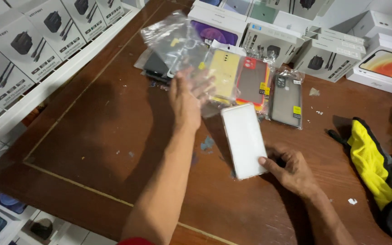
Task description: Inspecting and organizing phone cases by removing them from and replacing them into plastic sleeves
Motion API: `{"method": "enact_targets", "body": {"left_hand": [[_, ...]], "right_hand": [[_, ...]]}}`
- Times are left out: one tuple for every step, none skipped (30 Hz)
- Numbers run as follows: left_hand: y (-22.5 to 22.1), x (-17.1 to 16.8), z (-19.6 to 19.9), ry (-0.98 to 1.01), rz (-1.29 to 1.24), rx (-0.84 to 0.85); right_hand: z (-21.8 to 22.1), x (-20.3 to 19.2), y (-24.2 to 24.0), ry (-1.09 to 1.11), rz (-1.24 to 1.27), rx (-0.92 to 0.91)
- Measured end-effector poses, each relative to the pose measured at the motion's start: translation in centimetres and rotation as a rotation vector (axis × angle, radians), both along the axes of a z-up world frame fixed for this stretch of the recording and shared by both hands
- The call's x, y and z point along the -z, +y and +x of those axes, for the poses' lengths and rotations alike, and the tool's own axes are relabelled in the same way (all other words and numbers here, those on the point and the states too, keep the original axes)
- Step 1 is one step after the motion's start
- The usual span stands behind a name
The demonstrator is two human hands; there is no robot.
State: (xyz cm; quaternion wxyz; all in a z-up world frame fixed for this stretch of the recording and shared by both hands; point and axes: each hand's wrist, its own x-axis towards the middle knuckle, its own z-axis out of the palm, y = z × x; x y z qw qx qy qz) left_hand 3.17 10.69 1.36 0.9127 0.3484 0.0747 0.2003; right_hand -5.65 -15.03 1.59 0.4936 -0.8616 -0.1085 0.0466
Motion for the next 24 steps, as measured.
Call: {"method": "enact_targets", "body": {"left_hand": [[0.7, 0.8, 0.6, -0.001, 0.002, 0.002], [1.5, 1.6, 1.2, -0.015, -0.047, -0.005], [2.3, 2.3, 1.8, -0.029, -0.097, -0.013], [2.2, 1.8, 1.7, -0.030, -0.095, -0.011], [2.1, 1.4, 1.5, -0.017, -0.071, -0.028], [2.1, 1.0, 1.4, -0.005, -0.047, -0.046], [1.2, 0.9, 1.2, -0.004, -0.045, -0.043], [0.4, 0.7, 1.1, 0.001, -0.027, -0.017], [-0.5, 0.5, 1.0, 0.005, -0.009, 0.009], [-1.7, 1.3, 1.4, 0.005, -0.008, 0.013], [-3.0, 2.1, 1.7, 0.018, 0.111, 0.032], [-4.3, 2.9, 2.1, 0.030, 0.229, 0.050], [-5.2, 2.1, 0.8, 0.028, 0.231, 0.052], [-6.1, 1.3, -0.5, 0.004, 0.253, 0.196], [-7.0, 0.6, -1.8, -0.017, 0.275, 0.342], [-7.5, 1.1, -2.0, -0.017, 0.277, 0.347], [-8.1, 1.6, -2.1, 0.001, 0.250, 0.427], [-8.7, 2.1, -2.2, 0.018, 0.222, 0.507], [-8.7, 2.3, -2.1, 0.017, 0.227, 0.516], [-8.8, 2.5, -1.9, 0.014, 0.239, 0.541], [-8.8, 2.5, -1.6, 0.010, 0.256, 0.564], [-8.7, 2.1, -2.0, 0.006, 0.267, 0.571], [-8.5, 1.7, -2.3, 0.031, 0.234, 0.572], [-8.3, 1.2, -2.6, 0.057, 0.201, 0.573]], "right_hand": [[-0.1, -0.4, 0.2, -0.001, 0.002, 0.002], [-0.3, -0.9, 0.5, 0.046, 0.014, -0.035], [-0.4, -1.3, 0.7, 0.091, 0.026, -0.074], [0.0, -0.8, 0.0, 0.090, 0.027, -0.072], [0.3, -0.1, -0.6, 0.053, -0.005, -0.107], [0.6, 0.5, -1.3, 0.016, -0.037, -0.142], [0.6, 0.7, -1.2, 0.016, -0.034, -0.139], [0.6, 1.0, -1.1, -0.027, -0.035, -0.168], [0.6, 1.2, -1.0, -0.070, -0.036, -0.195], [0.5, 0.8, -0.7, -0.070, -0.034, -0.191], [0.4, 0.4, -0.5, -0.129, -0.034, -0.200], [0.3, 0.0, -0.3, -0.188, -0.033, -0.209], [0.3, -0.3, -0.1, -0.189, -0.032, -0.207], [0.3, -0.6, 0.1, -0.204, -0.036, -0.220], [0.3, -0.9, 0.3, -0.218, -0.038, -0.231], [0.3, -0.3, 0.0, -0.217, -0.036, -0.227], [0.4, 0.4, -0.3, -0.201, -0.069, -0.221], [0.4, 1.0, -0.6, -0.185, -0.101, -0.215], [0.6, 1.0, -0.9, -0.187, -0.097, -0.206], [0.7, 0.9, -1.1, -0.188, -0.021, -0.262], [1.0, 0.9, -1.3, -0.193, 0.059, -0.319], [1.1, 1.4, -2.5, -0.200, 0.067, -0.311], [1.3, 2.0, -3.5, -0.172, 0.110, -0.278], [1.5, 2.5, -4.6, -0.145, 0.153, -0.246]]}}
